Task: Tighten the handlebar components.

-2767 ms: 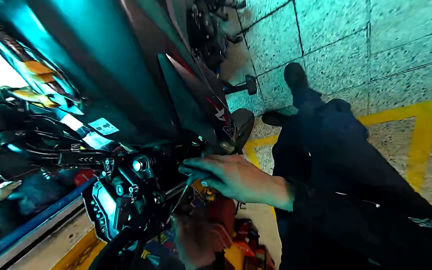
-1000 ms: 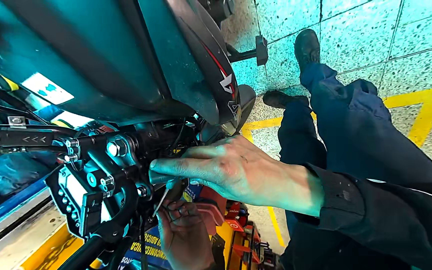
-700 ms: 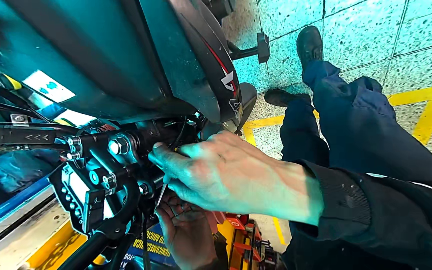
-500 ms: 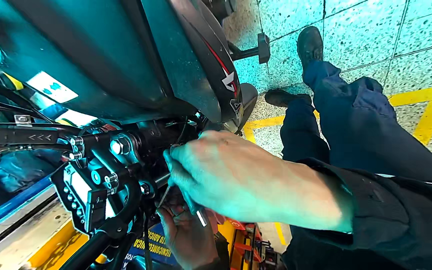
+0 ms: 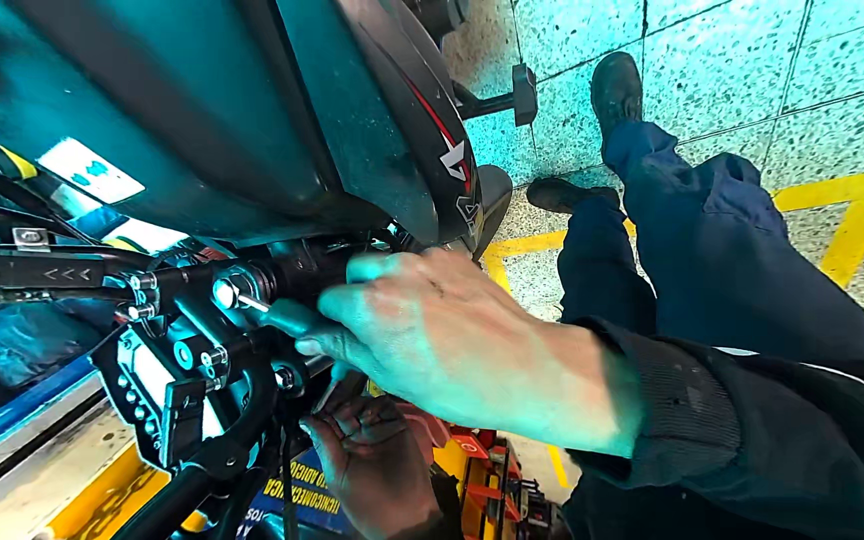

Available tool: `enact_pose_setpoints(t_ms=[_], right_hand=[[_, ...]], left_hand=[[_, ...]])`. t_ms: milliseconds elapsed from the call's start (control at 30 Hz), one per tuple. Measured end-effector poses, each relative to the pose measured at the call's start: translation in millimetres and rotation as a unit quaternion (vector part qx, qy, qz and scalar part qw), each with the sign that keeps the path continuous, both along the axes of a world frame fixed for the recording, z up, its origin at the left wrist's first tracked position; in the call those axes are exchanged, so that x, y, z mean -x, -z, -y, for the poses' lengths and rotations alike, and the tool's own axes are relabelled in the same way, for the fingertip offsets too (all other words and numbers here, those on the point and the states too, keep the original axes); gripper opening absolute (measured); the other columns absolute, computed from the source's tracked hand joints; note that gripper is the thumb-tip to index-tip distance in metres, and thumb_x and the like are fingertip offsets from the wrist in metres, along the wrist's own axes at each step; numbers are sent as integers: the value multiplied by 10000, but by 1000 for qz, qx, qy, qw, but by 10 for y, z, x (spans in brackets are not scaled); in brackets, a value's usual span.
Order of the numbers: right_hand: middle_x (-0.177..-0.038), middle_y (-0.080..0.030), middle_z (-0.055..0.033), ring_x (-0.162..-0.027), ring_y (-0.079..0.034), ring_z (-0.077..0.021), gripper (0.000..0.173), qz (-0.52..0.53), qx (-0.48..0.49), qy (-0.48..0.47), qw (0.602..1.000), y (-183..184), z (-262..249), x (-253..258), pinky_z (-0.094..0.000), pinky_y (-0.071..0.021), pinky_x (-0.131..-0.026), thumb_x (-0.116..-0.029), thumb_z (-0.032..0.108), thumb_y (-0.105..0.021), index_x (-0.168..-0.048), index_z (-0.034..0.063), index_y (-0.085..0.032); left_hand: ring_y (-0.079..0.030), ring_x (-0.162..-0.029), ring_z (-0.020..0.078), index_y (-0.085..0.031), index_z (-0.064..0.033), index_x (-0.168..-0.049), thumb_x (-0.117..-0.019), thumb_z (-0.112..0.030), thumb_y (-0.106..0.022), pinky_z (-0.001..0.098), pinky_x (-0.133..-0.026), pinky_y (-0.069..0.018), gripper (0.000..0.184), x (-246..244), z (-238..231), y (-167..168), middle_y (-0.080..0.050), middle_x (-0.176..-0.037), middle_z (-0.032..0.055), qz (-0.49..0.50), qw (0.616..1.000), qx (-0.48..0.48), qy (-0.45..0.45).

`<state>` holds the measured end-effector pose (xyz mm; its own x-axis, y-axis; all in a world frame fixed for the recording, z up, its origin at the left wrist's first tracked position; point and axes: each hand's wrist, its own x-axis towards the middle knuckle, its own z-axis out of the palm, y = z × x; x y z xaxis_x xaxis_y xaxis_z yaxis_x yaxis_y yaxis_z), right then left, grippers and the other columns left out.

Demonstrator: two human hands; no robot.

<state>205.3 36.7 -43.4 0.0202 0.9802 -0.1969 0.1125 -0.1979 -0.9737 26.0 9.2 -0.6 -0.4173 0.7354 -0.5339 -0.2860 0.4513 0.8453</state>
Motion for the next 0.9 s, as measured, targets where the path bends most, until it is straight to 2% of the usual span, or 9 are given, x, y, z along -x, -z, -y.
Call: enact_pose_setpoints(t_ms=[100, 200, 333, 467, 533, 633, 767, 800, 900], right_hand=[[-744, -649, 49, -641, -650, -108, 303, -39, 42, 33, 998, -76, -97, 108, -337, -530, -527, -962, 248, -675, -1264, 241, -645], [-833, -674, 31, -763, -666, -110, 104, -98, 61, 37, 993, -60, -164, 95, -347, -560, -640, -993, 251, -654, -1065, 204, -713], [-841, -651, 17, -811, -653, -128, 244, -94, 77, -16, 992, 9, -86, -57, -367, -551, -700, -1051, 352, -558, -948, 177, -694], [-706, -616, 40, -673, -613, -100, 133, -123, 25, -96, 988, 181, 58, -204, -344, -520, -612, -939, 294, -702, -869, 181, -711], [-740, -618, 62, -714, -610, -89, 210, -67, -16, -160, 985, 276, 19, -331, -335, -501, -631, -949, 400, -670, -895, 201, -711], [-771, -571, 35, -722, -595, -125, 399, 12, -38, -116, 992, 228, 17, -291, -327, -456, -598, -1017, 517, -545, -860, 184, -698], [-760, -633, 53, -665, -610, -115, 494, -42, -26, -101, 994, 162, -59, -256, -334, -511, -595, -1024, 409, -593, -1455, 177, -533], [-803, -656, 59, -700, -616, -98, 483, -85, -22, -115, 989, 171, -85, -264, -328, -521, -637, -1017, 367, -617, -1467, 210, -539], [-854, -704, 58, -772, -657, -52, 201, -210, 67, -126, 967, 195, -179, -225, -296, -557, -707, -1023, 322, -620, -1098, 181, -743]], left_hand=[[-624, -594, 59, -658, -142, -880, -1096, -424, -375, 236, -636, -583, 454, 8, -38, -18, -597, -658, -42, -17, 1000, 14, 1], [-686, -725, 83, -697, -134, -943, -1084, -419, -405, 265, -724, -602, 432, 40, -34, -37, -667, -756, -27, 14, 1000, 9, 14], [-685, -698, 79, -699, -100, -957, -1098, -385, -385, 222, -694, -590, 447, 75, -54, -36, -675, -755, -11, 30, 999, 13, 42], [-657, -635, 64, -683, -111, -860, -1097, -401, -380, 202, -624, -571, 482, 40, -69, -19, -633, -684, -22, 4, 999, 32, 27], [-654, -620, 83, -681, -94, -833, -1091, -410, -397, 230, -623, -581, 497, -23, -72, 0, -632, -674, -5, 8, 999, 31, 6], [-608, -571, 68, -649, -116, -776, -1096, -411, -373, 219, -616, -561, 515, -88, -67, 14, -568, -617, -34, 13, 1000, 28, 6], [-579, -531, 60, -628, -123, -747, -1094, -380, -385, 205, -550, -532, 495, -108, -76, 14, -541, -589, -37, -17, 999, 34, -8], [-580, -533, 54, -624, -132, -753, -1092, -387, -386, 200, -541, -527, 485, -82, -74, 14, -547, -596, -40, -32, 999, 39, -12], [-655, -683, 104, -632, -125, -872, -1092, -459, -319, 287, -677, -589, 508, 90, -29, 26, -622, -725, -6, -14, 999, 37, 5]])
